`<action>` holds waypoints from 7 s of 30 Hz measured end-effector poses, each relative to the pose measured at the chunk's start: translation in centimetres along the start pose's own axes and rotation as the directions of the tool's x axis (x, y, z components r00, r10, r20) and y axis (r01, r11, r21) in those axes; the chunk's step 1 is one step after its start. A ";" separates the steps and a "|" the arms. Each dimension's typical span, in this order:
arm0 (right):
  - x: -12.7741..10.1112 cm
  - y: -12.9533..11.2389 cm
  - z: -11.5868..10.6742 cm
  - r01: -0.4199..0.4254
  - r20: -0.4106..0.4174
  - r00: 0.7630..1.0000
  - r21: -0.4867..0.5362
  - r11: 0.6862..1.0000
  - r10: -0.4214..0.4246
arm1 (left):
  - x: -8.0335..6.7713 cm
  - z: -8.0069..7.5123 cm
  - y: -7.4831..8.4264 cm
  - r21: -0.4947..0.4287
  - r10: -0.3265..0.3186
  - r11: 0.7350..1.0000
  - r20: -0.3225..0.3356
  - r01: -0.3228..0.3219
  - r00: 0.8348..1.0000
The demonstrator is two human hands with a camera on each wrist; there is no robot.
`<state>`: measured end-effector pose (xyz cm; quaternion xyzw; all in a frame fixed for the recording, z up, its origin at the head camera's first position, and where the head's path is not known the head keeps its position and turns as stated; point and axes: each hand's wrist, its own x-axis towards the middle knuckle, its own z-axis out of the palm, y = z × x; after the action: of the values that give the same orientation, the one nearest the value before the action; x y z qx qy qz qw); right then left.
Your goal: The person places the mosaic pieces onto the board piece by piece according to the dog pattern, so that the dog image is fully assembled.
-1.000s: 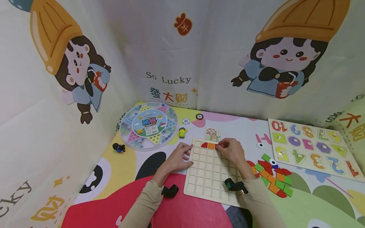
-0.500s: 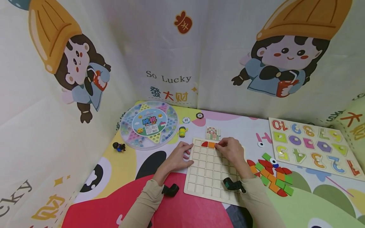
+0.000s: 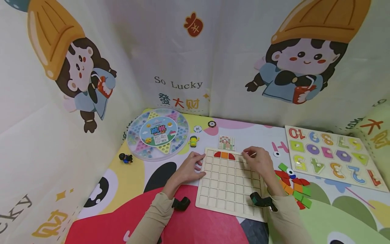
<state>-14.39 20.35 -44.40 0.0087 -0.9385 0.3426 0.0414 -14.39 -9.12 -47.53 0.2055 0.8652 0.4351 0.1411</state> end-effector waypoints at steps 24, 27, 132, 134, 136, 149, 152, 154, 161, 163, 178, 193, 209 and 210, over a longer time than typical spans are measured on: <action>-4.6 5.2 -5.2 0.006 0.215 0.976 -0.122 0.993 0.021 | -0.1 0.1 -0.3 -0.022 0.051 0.998 -0.026 -0.052 0.998; -4.6 5.1 -5.1 0.008 0.212 0.977 -0.114 0.993 0.017 | -0.1 0.1 -0.3 -0.021 0.047 0.999 -0.026 -0.048 0.999; -0.1 6.9 -4.2 -0.231 -0.158 0.967 -0.203 0.952 0.201 | 0.0 0.3 -0.1 -0.014 0.037 0.999 -0.018 -0.037 0.999; -0.1 6.8 -4.2 -0.227 -0.166 0.966 -0.185 0.956 0.197 | 0.0 0.3 -0.1 -0.013 0.039 0.999 -0.021 -0.039 0.999; -0.1 6.6 -4.3 -0.218 -0.174 0.966 -0.165 0.962 0.189 | 0.0 0.3 -0.1 -0.010 0.037 0.999 -0.023 -0.038 0.999; 1.1 0.4 -1.5 -0.099 -0.011 0.994 0.261 0.960 0.105 | -0.1 0.1 -0.2 -0.006 0.002 1.000 -0.021 -0.002 1.000; 1.2 -1.5 0.2 -0.093 0.056 0.995 0.319 0.943 0.080 | -0.1 0.1 -0.3 -0.006 0.000 1.000 -0.019 0.000 1.000; 1.2 -2.5 1.3 -0.093 0.094 0.993 0.335 0.938 0.064 | -0.1 0.1 -0.3 -0.006 0.000 1.000 -0.018 -0.001 1.000; 0.9 -4.2 4.2 -0.089 0.164 0.986 0.363 0.927 0.031 | 0.1 0.1 -0.1 -0.004 0.015 1.000 -0.014 -0.015 1.000; 0.8 -4.4 4.7 -0.086 0.172 0.985 0.361 0.929 0.024 | 0.1 0.0 -0.1 0.000 0.013 1.000 -0.014 -0.013 1.000; 0.5 -5.6 6.5 -0.073 0.147 0.988 0.219 0.973 0.041 | 0.0 0.0 -0.1 0.002 -0.010 1.000 -0.016 0.010 1.000; 0.3 -6.0 7.0 -0.021 0.124 0.992 0.079 0.997 0.011 | -0.1 -0.1 0.0 0.001 -0.014 1.000 -0.015 0.014 1.000; 0.6 -7.0 6.6 0.028 0.173 0.985 -0.072 0.997 -0.015 | -0.1 -0.2 0.1 0.015 -0.020 1.000 -0.011 0.020 1.000; 0.6 -7.0 6.6 0.035 0.170 0.985 -0.072 0.997 -0.022 | -0.1 -0.2 0.2 0.015 -0.021 1.000 -0.011 0.021 1.000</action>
<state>-15.16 10.79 -44.92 0.0495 -0.9505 0.3048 -0.0334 -14.37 -9.22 -47.26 0.1950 0.8712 0.4283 0.1395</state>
